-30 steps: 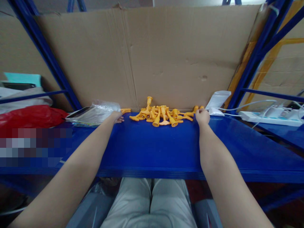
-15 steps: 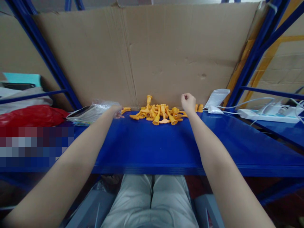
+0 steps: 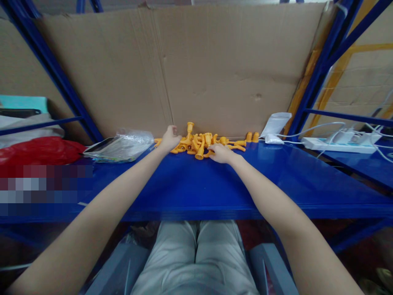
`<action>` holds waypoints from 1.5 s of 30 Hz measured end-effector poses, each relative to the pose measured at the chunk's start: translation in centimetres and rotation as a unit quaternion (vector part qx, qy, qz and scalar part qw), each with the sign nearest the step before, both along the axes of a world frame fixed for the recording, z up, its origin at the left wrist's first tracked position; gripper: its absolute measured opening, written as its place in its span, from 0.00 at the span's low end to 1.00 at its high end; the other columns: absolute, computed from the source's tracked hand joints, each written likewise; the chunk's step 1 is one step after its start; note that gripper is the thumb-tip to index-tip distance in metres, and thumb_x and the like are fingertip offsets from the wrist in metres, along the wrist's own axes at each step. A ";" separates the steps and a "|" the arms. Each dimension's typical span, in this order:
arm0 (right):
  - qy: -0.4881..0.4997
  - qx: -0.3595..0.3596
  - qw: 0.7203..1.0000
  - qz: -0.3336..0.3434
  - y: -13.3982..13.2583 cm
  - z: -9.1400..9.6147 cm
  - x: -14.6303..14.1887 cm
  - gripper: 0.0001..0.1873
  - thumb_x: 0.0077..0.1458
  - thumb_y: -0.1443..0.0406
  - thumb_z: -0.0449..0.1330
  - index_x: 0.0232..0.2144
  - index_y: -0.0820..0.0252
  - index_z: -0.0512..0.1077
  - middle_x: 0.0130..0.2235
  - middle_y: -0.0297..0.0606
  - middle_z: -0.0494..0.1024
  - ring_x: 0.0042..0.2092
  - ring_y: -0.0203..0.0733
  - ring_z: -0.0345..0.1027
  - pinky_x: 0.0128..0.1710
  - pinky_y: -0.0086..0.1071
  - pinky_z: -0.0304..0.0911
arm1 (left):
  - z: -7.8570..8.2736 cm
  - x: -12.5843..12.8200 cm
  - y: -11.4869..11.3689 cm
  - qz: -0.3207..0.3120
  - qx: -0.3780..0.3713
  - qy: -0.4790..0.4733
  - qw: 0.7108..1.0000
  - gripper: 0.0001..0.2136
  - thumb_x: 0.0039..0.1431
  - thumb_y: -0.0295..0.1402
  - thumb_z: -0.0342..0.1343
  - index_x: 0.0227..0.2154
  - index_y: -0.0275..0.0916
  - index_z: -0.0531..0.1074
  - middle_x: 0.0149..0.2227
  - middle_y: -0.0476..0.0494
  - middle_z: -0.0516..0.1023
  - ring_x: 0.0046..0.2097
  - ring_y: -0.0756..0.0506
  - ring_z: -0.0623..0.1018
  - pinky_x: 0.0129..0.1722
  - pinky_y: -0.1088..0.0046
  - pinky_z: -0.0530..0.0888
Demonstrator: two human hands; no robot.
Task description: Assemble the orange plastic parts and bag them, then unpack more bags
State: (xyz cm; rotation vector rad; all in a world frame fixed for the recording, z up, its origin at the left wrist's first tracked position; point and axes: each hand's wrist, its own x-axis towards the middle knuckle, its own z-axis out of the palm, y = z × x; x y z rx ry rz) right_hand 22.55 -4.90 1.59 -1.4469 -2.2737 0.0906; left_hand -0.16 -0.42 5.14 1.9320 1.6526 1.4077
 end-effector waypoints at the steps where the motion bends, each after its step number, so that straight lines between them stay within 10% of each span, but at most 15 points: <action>1: -0.045 -0.001 0.999 -0.007 -0.3 -0.1 -0.3 0.15 0.51 0.69 0.60 0.43 0.61 0.77 0.48 0.48 0.79 0.51 0.54 0.71 0.51 0.43 0.64 | 0.0 0.8 -0.7 -0.029 0.025 0.064 0.997 0.18 0.54 0.23 0.54 0.49 0.37 0.67 0.50 0.37 0.76 0.52 0.41 0.76 0.51 0.65 0.72; 6: -0.158 -0.006 0.987 -0.033 -1.1 0.1 -1.1 0.23 0.56 0.68 0.57 0.54 0.64 0.72 0.55 0.52 0.74 0.57 0.56 0.67 0.54 0.47 0.62 | -0.7 3.7 -4.4 -0.142 0.108 0.395 0.901 0.09 0.60 0.25 0.48 0.39 0.35 0.72 0.42 0.36 0.79 0.48 0.40 0.78 0.52 0.61 0.70; 10: -0.165 -0.002 0.985 -0.040 -0.9 -0.3 -1.2 0.23 0.59 0.65 0.56 0.56 0.62 0.70 0.57 0.51 0.72 0.58 0.57 0.65 0.55 0.51 0.60 | -3.0 3.6 -4.5 -0.201 0.143 0.437 0.865 0.11 0.62 0.26 0.45 0.41 0.34 0.73 0.43 0.36 0.79 0.49 0.40 0.77 0.51 0.62 0.71; 26: 0.050 0.089 0.995 -0.002 0.9 -1.1 -0.4 0.11 0.50 0.67 0.61 0.37 0.60 0.77 0.41 0.43 0.81 0.45 0.47 0.73 0.48 0.39 0.65 | -4.9 3.4 -4.5 -0.249 0.158 0.354 0.887 0.17 0.60 0.29 0.51 0.52 0.34 0.69 0.52 0.35 0.76 0.54 0.40 0.75 0.55 0.59 0.70; 37: 0.326 0.133 0.936 0.013 0.7 -1.3 -2.2 0.12 0.48 0.57 0.62 0.31 0.56 0.66 0.31 0.36 0.76 0.32 0.40 0.70 0.34 0.35 0.66 | -4.2 3.9 -5.7 -0.178 0.139 0.298 0.928 0.19 0.62 0.30 0.52 0.56 0.36 0.66 0.54 0.35 0.76 0.53 0.40 0.77 0.53 0.60 0.72; 45: 0.229 0.189 0.952 0.080 -0.2 -0.5 -2.1 0.10 0.55 0.58 0.57 0.37 0.57 0.67 0.32 0.37 0.74 0.34 0.41 0.69 0.36 0.35 0.64 | -3.1 3.1 -5.6 -0.114 0.149 0.230 0.955 0.12 0.65 0.30 0.48 0.48 0.36 0.71 0.46 0.37 0.80 0.48 0.41 0.80 0.48 0.62 0.75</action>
